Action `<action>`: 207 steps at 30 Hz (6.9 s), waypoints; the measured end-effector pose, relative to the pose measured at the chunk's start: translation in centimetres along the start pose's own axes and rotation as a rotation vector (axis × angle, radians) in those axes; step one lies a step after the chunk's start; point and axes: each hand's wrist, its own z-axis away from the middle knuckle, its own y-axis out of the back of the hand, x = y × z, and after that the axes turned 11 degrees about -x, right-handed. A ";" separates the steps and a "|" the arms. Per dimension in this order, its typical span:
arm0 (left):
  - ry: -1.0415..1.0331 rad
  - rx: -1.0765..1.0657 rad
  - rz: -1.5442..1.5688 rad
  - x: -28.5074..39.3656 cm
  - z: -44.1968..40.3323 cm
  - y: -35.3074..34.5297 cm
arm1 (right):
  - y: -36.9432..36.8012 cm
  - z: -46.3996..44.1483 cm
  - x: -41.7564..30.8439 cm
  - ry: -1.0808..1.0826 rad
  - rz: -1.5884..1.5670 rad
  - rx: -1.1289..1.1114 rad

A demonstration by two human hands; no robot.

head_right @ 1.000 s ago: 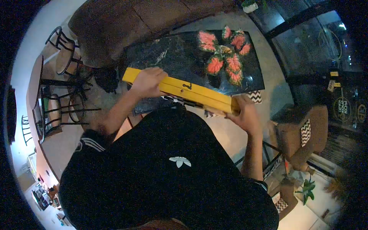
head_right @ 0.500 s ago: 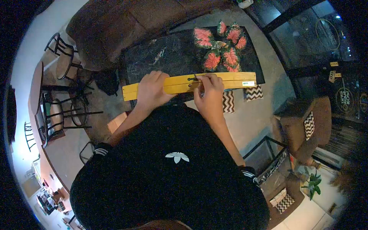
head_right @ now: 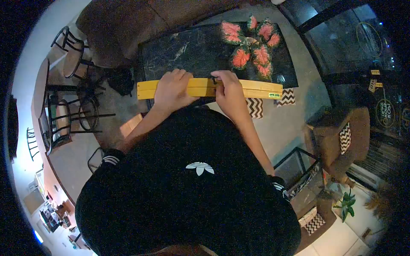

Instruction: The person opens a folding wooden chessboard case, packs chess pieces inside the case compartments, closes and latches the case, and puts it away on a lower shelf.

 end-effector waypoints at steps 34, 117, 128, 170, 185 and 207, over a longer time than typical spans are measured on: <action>-0.133 -0.139 0.041 0.5 1.7 -2.7 | 3.8 1.8 -0.5 0.322 0.181 -0.658; -1.009 -0.400 0.297 2.5 -6.1 -17.4 | -9.0 24.6 0.6 -0.734 0.385 0.287; -1.376 -0.541 0.294 19.0 6.0 -17.7 | -15.1 44.8 -10.2 -0.889 0.360 0.550; -2.059 -1.039 0.662 79.6 45.5 -23.0 | -37.0 85.6 -33.2 -1.228 0.341 2.875; -1.606 -1.549 0.790 81.1 64.7 -21.0 | -41.5 103.5 -34.7 -0.278 -0.016 2.815; -0.350 -1.788 0.906 92.4 65.5 -34.9 | -25.4 120.6 -26.7 -0.870 -0.145 2.477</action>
